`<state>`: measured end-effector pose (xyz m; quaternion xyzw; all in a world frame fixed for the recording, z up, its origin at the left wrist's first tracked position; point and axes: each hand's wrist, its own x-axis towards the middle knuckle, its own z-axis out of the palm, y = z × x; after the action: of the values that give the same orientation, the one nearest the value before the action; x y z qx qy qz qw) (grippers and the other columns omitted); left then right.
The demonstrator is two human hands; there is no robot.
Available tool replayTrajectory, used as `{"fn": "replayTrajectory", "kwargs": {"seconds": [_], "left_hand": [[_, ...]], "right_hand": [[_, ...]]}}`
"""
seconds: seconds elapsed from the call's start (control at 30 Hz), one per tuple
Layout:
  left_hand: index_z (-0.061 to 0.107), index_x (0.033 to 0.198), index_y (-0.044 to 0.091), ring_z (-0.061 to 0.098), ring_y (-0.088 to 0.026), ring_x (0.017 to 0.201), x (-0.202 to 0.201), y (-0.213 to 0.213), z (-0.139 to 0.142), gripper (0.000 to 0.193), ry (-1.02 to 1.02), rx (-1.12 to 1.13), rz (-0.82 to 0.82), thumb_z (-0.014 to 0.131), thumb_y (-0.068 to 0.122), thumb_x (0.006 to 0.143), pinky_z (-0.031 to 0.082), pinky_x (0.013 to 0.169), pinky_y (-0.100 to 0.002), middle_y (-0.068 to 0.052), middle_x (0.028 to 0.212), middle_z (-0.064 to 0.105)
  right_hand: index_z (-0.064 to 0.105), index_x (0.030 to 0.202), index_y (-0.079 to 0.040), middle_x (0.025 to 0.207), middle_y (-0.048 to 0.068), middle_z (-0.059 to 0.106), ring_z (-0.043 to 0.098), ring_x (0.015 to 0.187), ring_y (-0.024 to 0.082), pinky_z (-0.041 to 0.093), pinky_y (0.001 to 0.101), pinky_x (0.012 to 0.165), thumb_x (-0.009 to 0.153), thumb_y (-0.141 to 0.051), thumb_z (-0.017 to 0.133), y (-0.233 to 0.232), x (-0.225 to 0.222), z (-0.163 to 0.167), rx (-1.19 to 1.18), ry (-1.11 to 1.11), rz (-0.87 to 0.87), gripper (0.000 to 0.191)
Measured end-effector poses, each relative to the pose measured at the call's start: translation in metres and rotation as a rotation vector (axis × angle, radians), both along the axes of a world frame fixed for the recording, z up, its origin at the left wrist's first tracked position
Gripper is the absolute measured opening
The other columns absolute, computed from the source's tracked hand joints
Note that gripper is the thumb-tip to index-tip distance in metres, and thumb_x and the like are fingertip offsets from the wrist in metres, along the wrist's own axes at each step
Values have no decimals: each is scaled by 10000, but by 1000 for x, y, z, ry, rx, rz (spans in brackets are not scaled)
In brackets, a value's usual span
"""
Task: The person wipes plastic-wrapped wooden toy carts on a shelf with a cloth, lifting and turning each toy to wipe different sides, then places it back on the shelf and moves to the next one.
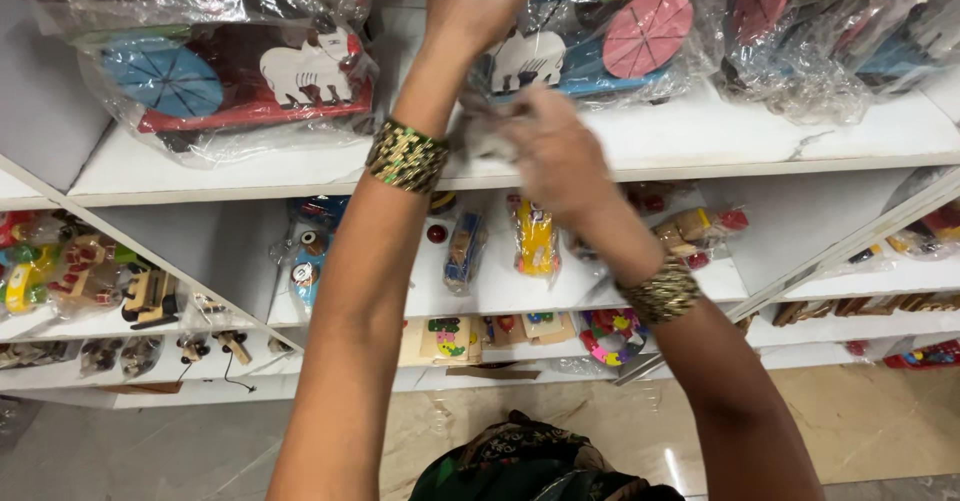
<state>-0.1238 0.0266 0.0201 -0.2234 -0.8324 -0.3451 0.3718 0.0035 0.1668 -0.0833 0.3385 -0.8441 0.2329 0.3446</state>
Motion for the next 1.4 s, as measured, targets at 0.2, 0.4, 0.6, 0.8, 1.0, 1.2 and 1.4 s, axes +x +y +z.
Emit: {"fn": "replayTrajectory", "kwargs": {"seconds": [0.2,0.4,0.6,0.8,1.0,1.2,1.4], "left_hand": [[449,1514,41,529,-410,1375,15,-43,-31,977,77,-138,-293,860,653,873,437,1148,-465,-268,1478,512],[354,1553,100,514,-383,1367,23,-33,-50,1142,-21,-80,-270,969,438,653,463,1154,-433,-211,1443,446],[412,1493,130,544,-390,1299,32,-23,-55,1001,7,-49,-222,936,399,683,503,1089,-451,-199,1366,469],[407,1490,141,586,-389,1237,43,-21,-50,1006,30,-45,-146,936,433,685,542,1013,-466,-190,1338,462],[245,1571,133,642,-417,1092,73,-1,-47,1219,24,-81,28,968,532,674,591,873,-464,-218,1305,442],[-58,1610,165,642,-420,1077,89,21,-54,1577,77,-63,27,984,640,525,586,852,-464,-197,1239,495],[-53,1614,90,599,-459,1173,50,21,-56,1648,220,46,-113,1022,658,502,552,943,-455,-347,1425,414]], "right_hand": [[785,1114,-70,1116,142,653,660,1028,298,550,403,912,869,59,670,119,-22,-2,-209,-30,-455,300],[720,1225,-49,1231,112,634,679,1144,226,610,356,1008,1075,-2,639,140,-38,7,-652,113,-400,177],[567,1184,-21,1215,135,542,650,1121,271,582,382,930,917,22,664,36,-17,6,-614,40,-121,288],[624,1088,-29,1176,158,540,662,1000,290,595,402,860,913,65,627,51,-21,15,-294,-59,-404,199],[658,1149,-8,1140,185,563,600,1007,367,525,507,870,840,14,691,101,-41,19,-8,-82,-656,311],[657,1117,-18,1118,181,576,530,1140,365,498,493,884,854,-21,733,122,-54,34,229,212,-792,274],[659,1180,-9,1137,138,638,620,1083,311,511,441,970,885,59,599,140,-65,101,-296,361,-301,309]]}}
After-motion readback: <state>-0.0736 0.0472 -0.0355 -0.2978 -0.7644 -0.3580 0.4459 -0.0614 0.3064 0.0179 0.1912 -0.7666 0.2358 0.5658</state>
